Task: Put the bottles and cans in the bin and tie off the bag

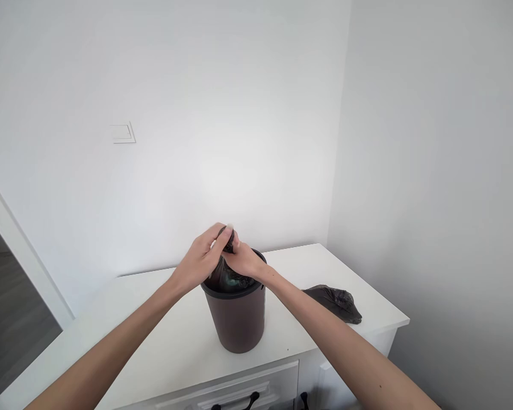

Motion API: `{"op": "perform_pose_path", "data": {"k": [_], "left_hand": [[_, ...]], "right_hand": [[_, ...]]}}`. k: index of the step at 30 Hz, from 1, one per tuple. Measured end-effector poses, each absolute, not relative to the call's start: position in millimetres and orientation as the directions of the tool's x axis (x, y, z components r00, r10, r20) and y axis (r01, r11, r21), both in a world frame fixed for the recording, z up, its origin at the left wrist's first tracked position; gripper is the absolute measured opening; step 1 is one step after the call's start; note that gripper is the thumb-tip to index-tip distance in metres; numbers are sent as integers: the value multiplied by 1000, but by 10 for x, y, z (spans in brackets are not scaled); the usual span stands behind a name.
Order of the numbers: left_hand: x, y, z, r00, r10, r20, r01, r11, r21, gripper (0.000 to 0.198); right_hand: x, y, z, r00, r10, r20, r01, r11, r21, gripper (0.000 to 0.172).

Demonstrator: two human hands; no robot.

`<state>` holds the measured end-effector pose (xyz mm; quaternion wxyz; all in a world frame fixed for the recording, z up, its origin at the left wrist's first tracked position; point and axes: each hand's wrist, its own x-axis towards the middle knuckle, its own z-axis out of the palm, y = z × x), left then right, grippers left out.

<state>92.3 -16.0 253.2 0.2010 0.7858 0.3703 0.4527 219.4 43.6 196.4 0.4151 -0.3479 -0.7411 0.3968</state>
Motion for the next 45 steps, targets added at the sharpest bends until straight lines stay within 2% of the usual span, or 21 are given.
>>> {"op": "perform_pose_path", "data": {"k": [2,4,6,8,10,14,17,19,21,23,25,29,31,33,35,37,39,41,43,45], "left_hand": [[819,-125,2377,171,770,614,425,-620,659,29],[723,-70,2202,46,839,542,438,-504,744,60],[679,-16,2066,52,928,369,438,-354,826,88],[696,30,1995,124,963,238,432,-269,861,93],[749,77,1970,142,966,215,439,-256,862,81],[845,198,1924,139,943,302,434,-332,837,40],[853,281,1867,190,925,329,382,-378,843,21],[832,313,1849,206,928,310,361,-367,857,22],[802,327,1854,210,931,298,338,-355,871,28],[775,331,1872,206,934,293,323,-347,880,30],[758,329,1890,192,935,298,317,-346,883,27],[744,315,1904,165,930,328,320,-365,874,22],[747,291,1900,156,926,343,338,-376,863,21],[764,247,1891,153,918,367,368,-397,841,20],[794,183,1884,165,901,402,400,-434,807,20],[822,107,1884,191,878,439,428,-477,767,18],[831,40,1894,262,843,470,448,-537,715,21],[814,8,1905,360,806,469,429,-590,684,34],[786,29,1910,377,813,444,388,-574,721,55],[767,96,1907,271,874,403,346,-479,807,66]], "right_hand": [[2193,438,1973,-339,900,272,130,332,-934,25],[2236,432,2007,-317,928,197,43,221,-974,34],[2291,436,2053,-333,934,128,-14,131,-991,42],[2340,462,2094,-333,940,78,-8,80,-997,44],[2374,502,2123,-299,951,78,41,94,-995,42],[2414,557,2152,-288,945,152,109,190,-976,34],[2486,533,2181,-321,933,160,74,193,-978,39],[2584,493,2212,-413,896,164,91,220,-971,49],[2707,450,2243,-550,814,186,156,319,-935,52],[2820,415,2261,-663,723,194,238,449,-861,47],[2891,389,2256,-689,695,205,334,556,-761,35],[2902,345,2179,-645,664,378,412,719,-559,14],[2868,338,2120,-597,663,451,451,743,-495,32],[2816,357,2057,-486,725,487,584,685,-436,55],[2745,398,2001,-376,777,505,724,586,-363,60],[2657,443,1955,-323,779,537,790,534,-300,51],[2560,474,1919,-273,746,608,798,528,-289,38],[2465,491,1886,-197,693,693,778,541,-320,27],[2381,501,1853,-129,626,769,747,572,-339,22],[2318,516,1818,-82,560,824,730,597,-333,21]]}}
